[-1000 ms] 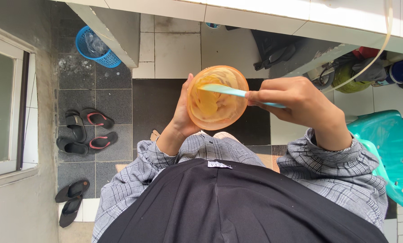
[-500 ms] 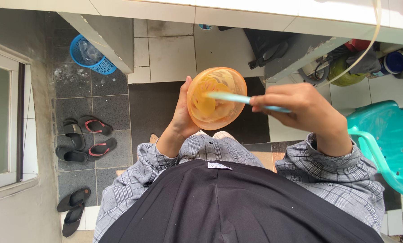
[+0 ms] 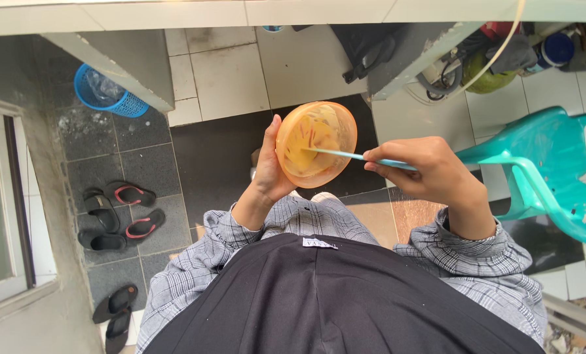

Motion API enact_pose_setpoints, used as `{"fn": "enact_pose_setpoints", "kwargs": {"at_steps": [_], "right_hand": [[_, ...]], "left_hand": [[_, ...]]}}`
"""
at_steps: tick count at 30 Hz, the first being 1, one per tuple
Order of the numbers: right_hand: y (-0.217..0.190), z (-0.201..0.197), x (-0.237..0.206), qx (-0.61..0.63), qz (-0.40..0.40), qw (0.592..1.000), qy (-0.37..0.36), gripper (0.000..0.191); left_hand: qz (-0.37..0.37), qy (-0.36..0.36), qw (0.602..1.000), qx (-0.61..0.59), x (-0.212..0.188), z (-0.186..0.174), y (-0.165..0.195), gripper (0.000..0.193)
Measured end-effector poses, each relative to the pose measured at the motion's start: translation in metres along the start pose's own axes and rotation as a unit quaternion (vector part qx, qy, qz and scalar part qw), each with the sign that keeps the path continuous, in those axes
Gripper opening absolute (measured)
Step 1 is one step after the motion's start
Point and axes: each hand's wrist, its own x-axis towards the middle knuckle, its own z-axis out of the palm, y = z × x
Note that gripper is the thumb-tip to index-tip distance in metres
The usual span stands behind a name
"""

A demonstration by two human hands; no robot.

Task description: The person sits holding a horseshoe-shaped denture base on a stick in one hand and a bowl of yellow wax in the other. They scoop wax with a blue spatula and spread it over the pink denture base, rotating the base to coat different areas, then continue smoothing the wax layer while seated.

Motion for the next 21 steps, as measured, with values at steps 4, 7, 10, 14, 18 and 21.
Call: {"fn": "enact_pose_setpoints", "kwargs": {"at_steps": [4, 7, 10, 14, 18, 21], "right_hand": [[0.004, 0.005, -0.025, -0.016, 0.050, 0.994, 0.092, 0.017], [0.003, 0.010, -0.048, -0.004, 0.098, 0.990, 0.101, 0.016], [0.008, 0.008, -0.069, -0.021, 0.142, 0.977, 0.159, 0.015], [0.014, -0.002, -0.097, -0.020, 0.171, 0.969, 0.174, 0.014], [0.031, -0.010, -0.123, -0.067, 0.183, 0.944, 0.265, 0.014], [0.054, -0.015, -0.144, -0.097, 0.210, 0.914, 0.333, 0.012]], "left_hand": [[-0.032, -0.006, 0.999, 0.005, 0.013, 0.003, -0.009, 0.076], [-0.050, -0.009, 0.999, 0.008, 0.027, 0.006, -0.019, 0.076], [-0.074, -0.017, 0.997, 0.005, 0.046, 0.012, -0.035, 0.077], [-0.120, -0.045, 0.992, 0.010, 0.080, 0.022, -0.059, 0.076], [-0.155, -0.053, 0.986, 0.019, 0.118, 0.036, -0.082, 0.074], [-0.156, -0.063, 0.986, 0.013, 0.141, 0.049, -0.101, 0.074]]}}
